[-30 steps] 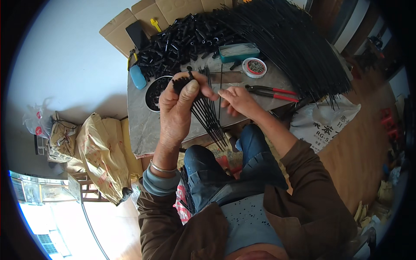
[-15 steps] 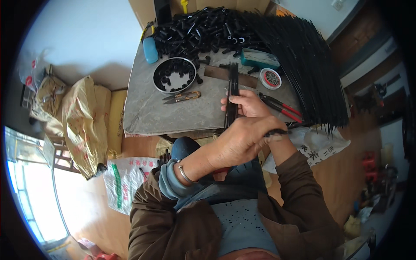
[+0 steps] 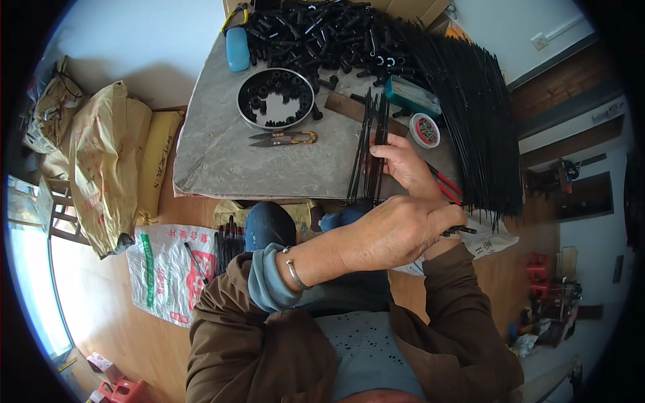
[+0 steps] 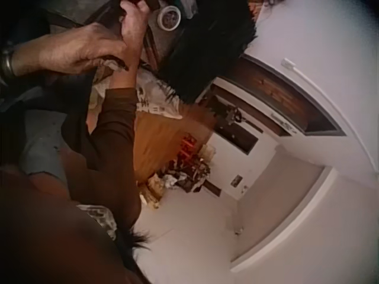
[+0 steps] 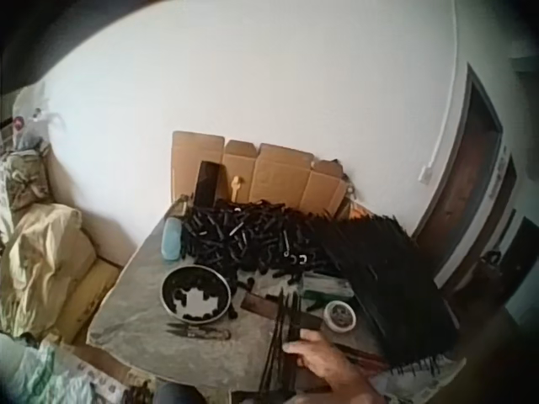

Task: Assembling black plastic brush components using pliers at a workbench.

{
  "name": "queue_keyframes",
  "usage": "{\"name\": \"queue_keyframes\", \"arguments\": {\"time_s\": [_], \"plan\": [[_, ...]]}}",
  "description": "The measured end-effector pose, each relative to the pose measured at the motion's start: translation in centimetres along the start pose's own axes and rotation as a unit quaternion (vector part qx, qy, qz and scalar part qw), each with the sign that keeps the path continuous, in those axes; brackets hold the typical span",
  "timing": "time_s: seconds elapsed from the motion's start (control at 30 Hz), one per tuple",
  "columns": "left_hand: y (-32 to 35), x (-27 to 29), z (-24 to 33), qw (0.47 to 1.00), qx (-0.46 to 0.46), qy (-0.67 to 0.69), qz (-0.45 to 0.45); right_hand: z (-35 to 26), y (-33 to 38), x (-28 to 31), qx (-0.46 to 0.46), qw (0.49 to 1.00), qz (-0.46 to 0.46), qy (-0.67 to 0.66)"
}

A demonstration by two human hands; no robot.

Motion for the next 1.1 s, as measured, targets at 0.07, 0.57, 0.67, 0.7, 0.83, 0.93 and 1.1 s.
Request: {"name": "queue_keyframes", "arguments": {"time_s": [0.07, 0.57, 0.67, 0.7, 0.83, 0.93, 1.1], "plan": [[0.1, -0.2, -0.1, 0.999, 0.024, 0.015, -0.029, 0.2, 0.2, -0.6, 0.001, 0.999, 0.012, 0.031], [0.0, -0.3, 0.1, 1.0, -0.011, 0.022, -0.016, 0.6, -0.6, -0.6, 0.054, 0.995, -0.002, 0.08], [-0.1, 0.1, 0.2, 1.0, -0.02, 0.008, -0.001, 0.7, -0.8, -1.0, 0.078, 0.991, 0.023, 0.102], [-0.1, 0.4, 0.2, 0.999, -0.026, 0.011, 0.016, 0.6, -0.8, -1.0, 0.086, 0.991, 0.048, 0.095], [0.1, 0.8, 0.4, 0.998, -0.034, 0.022, 0.042, 0.3, -0.9, -2.1, 0.116, 0.984, 0.054, 0.127], [0.3, 0.8, 0.4, 0.999, -0.03, 0.015, 0.026, -0.3, -0.2, -2.8, 0.136, 0.98, 0.137, 0.039], [0.3, 0.8, 0.2, 0.999, -0.031, 0.018, 0.024, 0.2, -0.1, -2.8, 0.114, 0.983, 0.071, 0.122]]}}
Point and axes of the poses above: each hand's wrist, its own y-axis away from the middle knuckle, its own x-axis out of the back of the hand, z = x × y, the point moved 4 cm from there along -y, towards the middle knuckle, and after that the axes turned 13 degrees about -y, right-handed, at the moved point
